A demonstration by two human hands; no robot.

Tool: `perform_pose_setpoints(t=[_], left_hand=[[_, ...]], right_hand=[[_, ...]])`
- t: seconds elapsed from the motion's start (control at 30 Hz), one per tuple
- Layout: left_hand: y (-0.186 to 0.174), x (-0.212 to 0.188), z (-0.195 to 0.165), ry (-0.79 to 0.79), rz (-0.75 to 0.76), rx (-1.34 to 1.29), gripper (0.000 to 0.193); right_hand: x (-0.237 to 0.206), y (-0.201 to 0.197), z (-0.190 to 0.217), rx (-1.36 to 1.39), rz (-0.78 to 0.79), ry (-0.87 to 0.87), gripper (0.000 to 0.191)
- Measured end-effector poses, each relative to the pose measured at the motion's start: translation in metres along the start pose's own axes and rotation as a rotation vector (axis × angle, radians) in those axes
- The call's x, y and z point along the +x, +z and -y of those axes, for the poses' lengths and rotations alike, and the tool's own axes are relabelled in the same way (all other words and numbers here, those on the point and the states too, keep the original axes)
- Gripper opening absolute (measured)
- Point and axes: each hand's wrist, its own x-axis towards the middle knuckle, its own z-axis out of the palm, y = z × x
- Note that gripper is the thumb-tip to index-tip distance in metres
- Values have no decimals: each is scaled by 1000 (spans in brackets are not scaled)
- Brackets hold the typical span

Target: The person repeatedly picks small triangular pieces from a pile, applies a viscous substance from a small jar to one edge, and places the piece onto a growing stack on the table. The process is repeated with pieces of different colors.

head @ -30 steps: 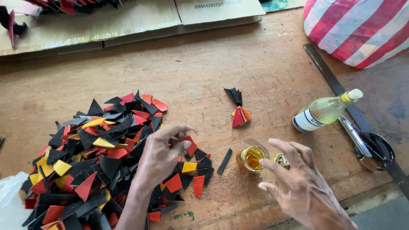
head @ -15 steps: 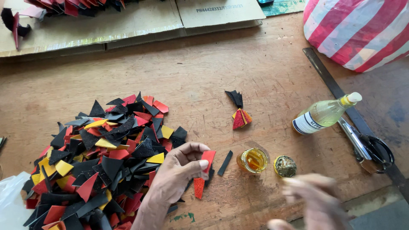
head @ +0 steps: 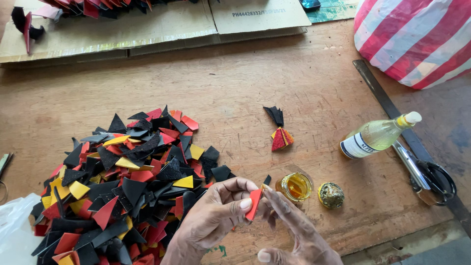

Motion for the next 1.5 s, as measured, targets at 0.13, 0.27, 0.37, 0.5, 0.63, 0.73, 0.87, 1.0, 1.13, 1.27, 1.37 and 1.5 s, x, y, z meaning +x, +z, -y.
perform_pose_setpoints(t=[0.13, 0.27, 0.37, 0.5, 0.63, 0.73, 0.87, 1.0, 1.13, 1.27, 1.37, 1.5], left_hand=[[2, 2, 0, -12, 21, -10, 36], [2, 3, 1, 9, 52, -47, 35], [1, 3, 1, 39, 67, -48, 35], [3, 2, 3, 5, 48, -14, 34], [6, 0, 0, 32, 106, -19, 33], [6, 0, -4, 54, 12, -15, 33], [9, -3, -4, 27, 44, 29, 34], [10, -1, -4, 30, 23, 49, 35], [6, 0, -8, 125, 78, 1, 31], [4, 3, -9, 134, -18, 83, 38], [4, 5, -7, 100, -65, 112, 33], [6, 7, -4, 156, -83, 124, 32]], right_hand=[[2, -2, 0, 12, -3, -5, 98], [2, -4, 1, -141, 41, -125, 90], [0, -2, 3, -166, 2, -214, 79], [2, -1, 1, -183, -115, -129, 81], [7, -3, 0, -383, -31, -305, 75], [6, -3, 5, -493, 29, -286, 65], [7, -4, 11, -369, -81, -314, 74], [11, -3, 10, -346, -19, -283, 65], [2, 3, 11, -357, 139, -408, 42], [-12, 3, 16, -253, -148, -321, 43], [-17, -10, 14, -261, -235, -271, 60], [-14, -16, 4, -172, -230, -207, 69]])
